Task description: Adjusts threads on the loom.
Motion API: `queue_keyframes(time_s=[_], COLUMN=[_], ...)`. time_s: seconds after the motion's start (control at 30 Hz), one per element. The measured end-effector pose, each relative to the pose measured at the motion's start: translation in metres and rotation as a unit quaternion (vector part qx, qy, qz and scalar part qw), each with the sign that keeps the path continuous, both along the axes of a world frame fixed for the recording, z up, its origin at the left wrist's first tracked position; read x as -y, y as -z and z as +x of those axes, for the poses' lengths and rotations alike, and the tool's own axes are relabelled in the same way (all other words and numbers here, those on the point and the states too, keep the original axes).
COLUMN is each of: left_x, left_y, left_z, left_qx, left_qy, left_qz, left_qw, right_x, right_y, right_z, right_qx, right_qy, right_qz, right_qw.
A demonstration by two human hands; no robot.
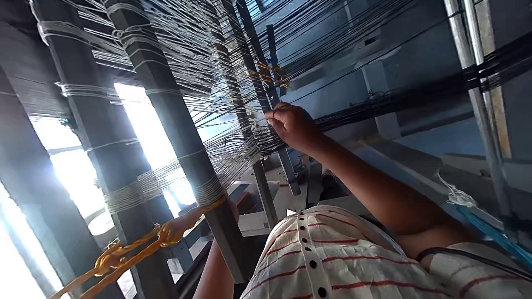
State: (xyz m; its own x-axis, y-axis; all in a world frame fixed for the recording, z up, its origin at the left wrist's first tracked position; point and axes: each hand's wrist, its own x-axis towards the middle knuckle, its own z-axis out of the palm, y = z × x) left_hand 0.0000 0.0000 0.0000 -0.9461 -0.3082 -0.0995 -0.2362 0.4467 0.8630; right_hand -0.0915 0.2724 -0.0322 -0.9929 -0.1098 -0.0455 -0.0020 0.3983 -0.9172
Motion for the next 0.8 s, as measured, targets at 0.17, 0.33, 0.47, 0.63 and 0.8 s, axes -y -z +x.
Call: queue_keyframes(time_s=[0.17,0.33,0.47,0.63,0.8], left_x=[-0.033,-0.018,-0.015,-0.012,-0.001], left_y=[0.007,0.007,-0.013,-0.012,-0.001], left_z=[0.021,0.023,0.013,0.029,0.049], left_qx=[-0.097,-0.111,-0.154,-0.106,-0.099], left_qy=[0.138,0.055,0.07,0.089,0.162], left_qz=[0.108,0.018,0.041,-0.002,-0.066], left_qw=[0.98,0.992,0.985,0.99,0.98], right_x=[-0.024,-0.043,-0.05,-0.062,-0.074], right_y=[-0.014,-0.034,-0.038,-0.045,-0.061], right_z=[-0.004,0.002,-0.002,-0.012,-0.004], right_qx=[-0.045,-0.112,-0.138,-0.115,-0.1], right_qy=[-0.003,-0.023,-0.073,-0.12,-0.093], right_qz=[-0.007,0.001,0.03,0.108,0.086], right_qw=[0.999,0.993,0.987,0.98,0.987])
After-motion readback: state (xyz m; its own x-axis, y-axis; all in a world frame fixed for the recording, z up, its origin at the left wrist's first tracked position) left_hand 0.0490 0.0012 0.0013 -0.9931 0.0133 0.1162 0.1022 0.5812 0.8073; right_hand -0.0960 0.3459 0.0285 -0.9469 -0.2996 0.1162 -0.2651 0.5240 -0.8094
